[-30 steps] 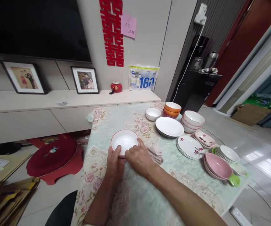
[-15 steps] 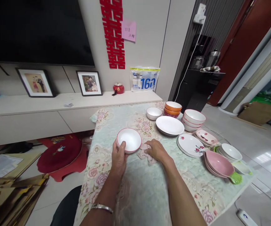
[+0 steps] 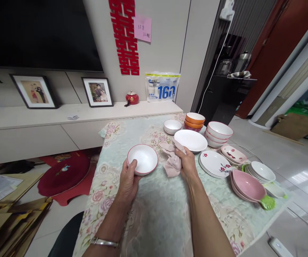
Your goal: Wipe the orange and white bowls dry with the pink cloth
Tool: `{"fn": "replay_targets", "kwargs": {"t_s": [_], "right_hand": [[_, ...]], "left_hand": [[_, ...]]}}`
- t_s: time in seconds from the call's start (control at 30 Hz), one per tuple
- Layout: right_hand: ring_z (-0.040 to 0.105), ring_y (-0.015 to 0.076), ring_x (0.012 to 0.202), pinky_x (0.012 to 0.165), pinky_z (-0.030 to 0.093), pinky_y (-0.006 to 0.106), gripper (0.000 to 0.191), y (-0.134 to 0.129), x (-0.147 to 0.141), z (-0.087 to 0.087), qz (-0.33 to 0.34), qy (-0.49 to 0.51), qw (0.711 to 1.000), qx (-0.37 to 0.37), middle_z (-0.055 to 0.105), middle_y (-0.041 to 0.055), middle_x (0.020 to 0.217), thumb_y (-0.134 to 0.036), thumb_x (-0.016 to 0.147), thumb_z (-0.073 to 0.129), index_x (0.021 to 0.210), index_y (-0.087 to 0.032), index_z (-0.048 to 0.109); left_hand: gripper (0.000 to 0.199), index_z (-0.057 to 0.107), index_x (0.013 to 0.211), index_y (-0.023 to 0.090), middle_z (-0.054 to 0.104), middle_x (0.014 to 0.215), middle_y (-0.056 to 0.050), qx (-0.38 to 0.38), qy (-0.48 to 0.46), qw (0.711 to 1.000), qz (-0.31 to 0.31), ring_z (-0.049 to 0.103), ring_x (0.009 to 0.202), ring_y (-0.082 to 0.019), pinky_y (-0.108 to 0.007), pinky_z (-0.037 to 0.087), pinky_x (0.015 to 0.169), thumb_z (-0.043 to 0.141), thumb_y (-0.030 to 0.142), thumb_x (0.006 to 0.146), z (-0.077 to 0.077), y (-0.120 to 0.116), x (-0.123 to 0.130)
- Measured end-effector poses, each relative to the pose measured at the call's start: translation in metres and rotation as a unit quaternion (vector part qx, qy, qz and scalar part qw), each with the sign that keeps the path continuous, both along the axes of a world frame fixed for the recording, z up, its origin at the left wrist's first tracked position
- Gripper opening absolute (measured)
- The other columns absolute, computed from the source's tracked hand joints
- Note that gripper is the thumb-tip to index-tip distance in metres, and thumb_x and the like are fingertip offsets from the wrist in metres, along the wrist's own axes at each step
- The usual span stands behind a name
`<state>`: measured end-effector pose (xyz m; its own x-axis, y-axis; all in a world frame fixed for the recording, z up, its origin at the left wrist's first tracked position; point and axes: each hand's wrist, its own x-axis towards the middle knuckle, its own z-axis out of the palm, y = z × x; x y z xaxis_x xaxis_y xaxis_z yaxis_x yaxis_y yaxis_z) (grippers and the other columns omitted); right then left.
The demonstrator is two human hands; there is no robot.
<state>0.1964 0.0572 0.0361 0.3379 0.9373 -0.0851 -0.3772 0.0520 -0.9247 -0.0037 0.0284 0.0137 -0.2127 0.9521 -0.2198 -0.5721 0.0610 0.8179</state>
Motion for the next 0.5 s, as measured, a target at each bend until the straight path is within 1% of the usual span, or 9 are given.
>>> {"fn": "replay_targets", "kwargs": {"t_s": [0.07, 0.13, 0.2, 0.27, 0.33, 0.37, 0.43, 0.5], "right_hand": [[0.066, 0.0191, 0.073, 0.066, 0.052, 0.030, 0.045, 0.001, -0.001, 0.002, 0.008, 0.034, 0.999, 0.018, 0.074, 0.0027, 0.089, -0.026, 0.056, 0.074, 0.100, -0.018, 0.071], [0.067, 0.0212, 0.080, 0.072, 0.054, 0.032, 0.045, 0.001, -0.001, 0.002, 0.005, 0.023, 0.999, 0.041, 0.074, 0.0039, 0.096, -0.025, 0.058, 0.070, 0.103, -0.018, 0.070], [0.067, 0.0234, 0.088, 0.078, 0.054, 0.035, 0.045, 0.000, -0.002, 0.001, -0.020, -0.040, 0.996, 0.075, 0.073, 0.0047, 0.102, -0.027, 0.063, 0.067, 0.107, -0.019, 0.069], [0.064, 0.0252, 0.099, 0.086, 0.052, 0.038, 0.043, -0.004, -0.007, 0.000, -0.063, -0.139, 0.981, 0.119, 0.071, 0.0055, 0.109, -0.029, 0.071, 0.063, 0.113, -0.019, 0.067], [0.060, 0.0259, 0.109, 0.095, 0.049, 0.041, 0.040, -0.008, -0.015, -0.001, -0.101, -0.240, 0.951, 0.165, 0.067, 0.0070, 0.116, -0.032, 0.081, 0.058, 0.118, -0.020, 0.064], [0.058, 0.0261, 0.113, 0.099, 0.046, 0.042, 0.039, -0.011, -0.020, -0.002, -0.099, -0.290, 0.934, 0.185, 0.065, 0.0081, 0.118, -0.033, 0.084, 0.056, 0.120, -0.020, 0.064], [0.055, 0.0275, 0.119, 0.105, 0.041, 0.045, 0.040, -0.013, -0.030, -0.004, -0.048, -0.392, 0.892, 0.218, 0.062, 0.0108, 0.123, -0.036, 0.087, 0.057, 0.123, -0.019, 0.063], [0.050, 0.0305, 0.124, 0.108, 0.038, 0.048, 0.050, -0.013, -0.037, -0.007, 0.010, -0.470, 0.851, 0.232, 0.058, 0.0139, 0.128, -0.040, 0.082, 0.065, 0.127, -0.019, 0.061]], "left_hand": [[0.061, 0.053, 0.132, 0.025, 0.062, 0.127, -0.008, -0.001, -0.002, 1.000, -0.006, 0.063, 0.105, -0.022, -0.028, 0.055, 0.076, 0.072, 0.038, 0.076, 0.001, -0.002, 0.001], [0.062, 0.053, 0.133, 0.025, 0.063, 0.127, -0.008, 0.001, -0.002, 1.000, -0.015, 0.064, 0.107, -0.023, -0.030, 0.056, 0.079, 0.072, 0.038, 0.076, 0.000, -0.004, 0.002], [0.062, 0.053, 0.132, 0.022, 0.062, 0.130, -0.010, 0.002, 0.006, 1.000, -0.017, 0.063, 0.111, -0.024, -0.032, 0.055, 0.085, 0.073, 0.038, 0.076, -0.004, -0.005, 0.002], [0.060, 0.055, 0.130, 0.020, 0.063, 0.130, -0.011, 0.000, 0.028, 0.999, -0.016, 0.062, 0.115, -0.025, -0.034, 0.052, 0.092, 0.074, 0.040, 0.077, -0.008, -0.005, 0.003], [0.057, 0.059, 0.125, 0.018, 0.067, 0.124, -0.011, -0.002, 0.055, 0.998, -0.026, 0.063, 0.112, -0.025, -0.035, 0.050, 0.095, 0.073, 0.045, 0.078, -0.012, -0.005, 0.003], [0.055, 0.060, 0.123, 0.017, 0.069, 0.119, -0.011, 0.000, 0.063, 0.997, -0.037, 0.065, 0.109, -0.025, -0.036, 0.050, 0.095, 0.073, 0.047, 0.078, -0.013, -0.005, 0.003], [0.053, 0.063, 0.120, 0.017, 0.071, 0.115, -0.011, 0.013, 0.062, 0.996, -0.061, 0.067, 0.104, -0.025, -0.038, 0.051, 0.093, 0.072, 0.050, 0.079, -0.012, -0.005, 0.003], [0.052, 0.063, 0.120, 0.018, 0.070, 0.117, -0.011, 0.023, 0.042, 0.997, -0.064, 0.067, 0.104, -0.025, -0.038, 0.051, 0.094, 0.071, 0.050, 0.080, -0.009, -0.005, 0.004]]}}
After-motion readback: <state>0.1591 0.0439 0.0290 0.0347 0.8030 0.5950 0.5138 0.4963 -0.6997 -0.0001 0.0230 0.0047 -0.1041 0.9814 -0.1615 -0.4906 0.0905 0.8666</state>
